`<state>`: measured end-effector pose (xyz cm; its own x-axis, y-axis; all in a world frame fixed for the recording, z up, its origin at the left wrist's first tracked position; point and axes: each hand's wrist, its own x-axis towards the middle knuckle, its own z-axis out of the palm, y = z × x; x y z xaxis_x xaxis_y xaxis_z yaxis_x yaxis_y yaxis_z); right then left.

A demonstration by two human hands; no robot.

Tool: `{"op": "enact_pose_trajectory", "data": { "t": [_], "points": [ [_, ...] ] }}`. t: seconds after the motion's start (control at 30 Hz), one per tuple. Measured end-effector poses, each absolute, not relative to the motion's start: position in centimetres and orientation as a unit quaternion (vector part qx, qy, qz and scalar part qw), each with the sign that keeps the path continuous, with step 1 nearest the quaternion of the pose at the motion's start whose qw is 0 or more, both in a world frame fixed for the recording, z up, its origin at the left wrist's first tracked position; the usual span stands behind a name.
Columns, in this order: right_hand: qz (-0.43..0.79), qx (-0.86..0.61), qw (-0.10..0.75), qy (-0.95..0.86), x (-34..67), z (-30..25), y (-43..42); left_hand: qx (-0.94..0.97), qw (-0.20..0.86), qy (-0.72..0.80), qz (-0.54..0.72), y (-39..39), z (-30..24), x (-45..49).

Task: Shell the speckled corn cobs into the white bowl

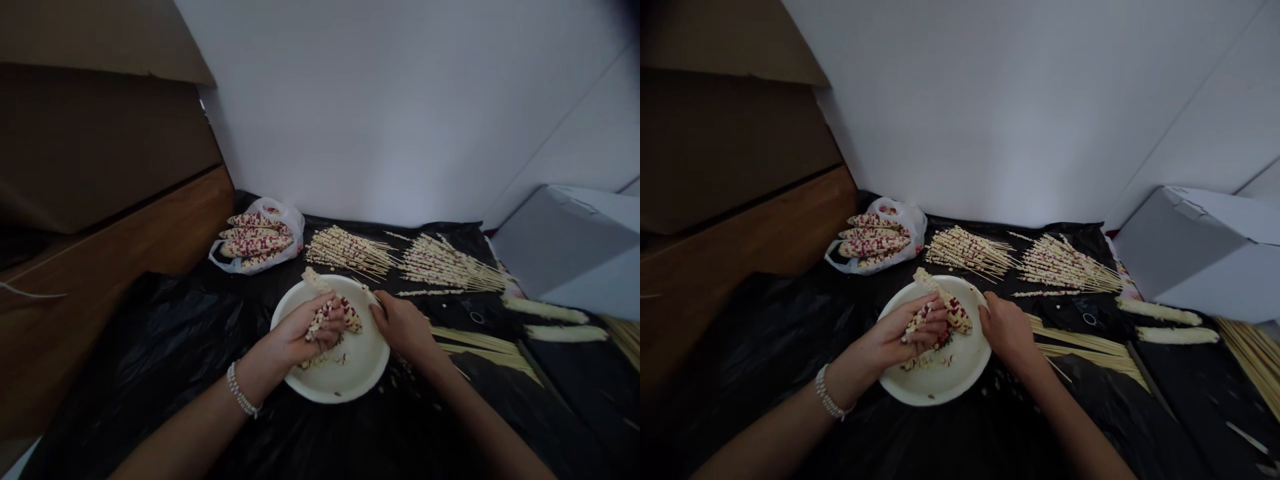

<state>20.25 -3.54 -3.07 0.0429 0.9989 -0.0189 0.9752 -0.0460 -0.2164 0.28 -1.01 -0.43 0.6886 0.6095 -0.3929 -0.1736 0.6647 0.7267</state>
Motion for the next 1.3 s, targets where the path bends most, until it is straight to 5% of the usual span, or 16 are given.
{"op": "enact_pose_trajectory", "data": {
  "t": [0.27,0.57,0.93,1.1,1.3],
  "points": [
    [0.080,-0.716,0.117,-0.683,21.6,-1.8,-3.7,0.386,0.789,0.393,0.270,-0.9,-1.4,0.0],
    [0.137,-0.588,0.342,-0.719,19.8,0.9,-6.0,0.335,0.822,0.370,0.273,-1.4,-1.5,0.4],
    [0.234,-0.469,0.331,-0.785,15.6,-0.8,-7.9,0.279,0.820,0.418,0.273,-3.0,-1.2,1.5],
    [0.153,-0.544,0.282,-0.775,16.2,-1.4,-7.4,0.234,0.838,0.414,0.267,-3.5,-0.8,1.7],
    [0.234,-0.504,0.337,-0.760,18.2,0.4,-6.4,0.229,0.837,0.409,0.282,-3.0,-0.3,1.4]
  ]
}}
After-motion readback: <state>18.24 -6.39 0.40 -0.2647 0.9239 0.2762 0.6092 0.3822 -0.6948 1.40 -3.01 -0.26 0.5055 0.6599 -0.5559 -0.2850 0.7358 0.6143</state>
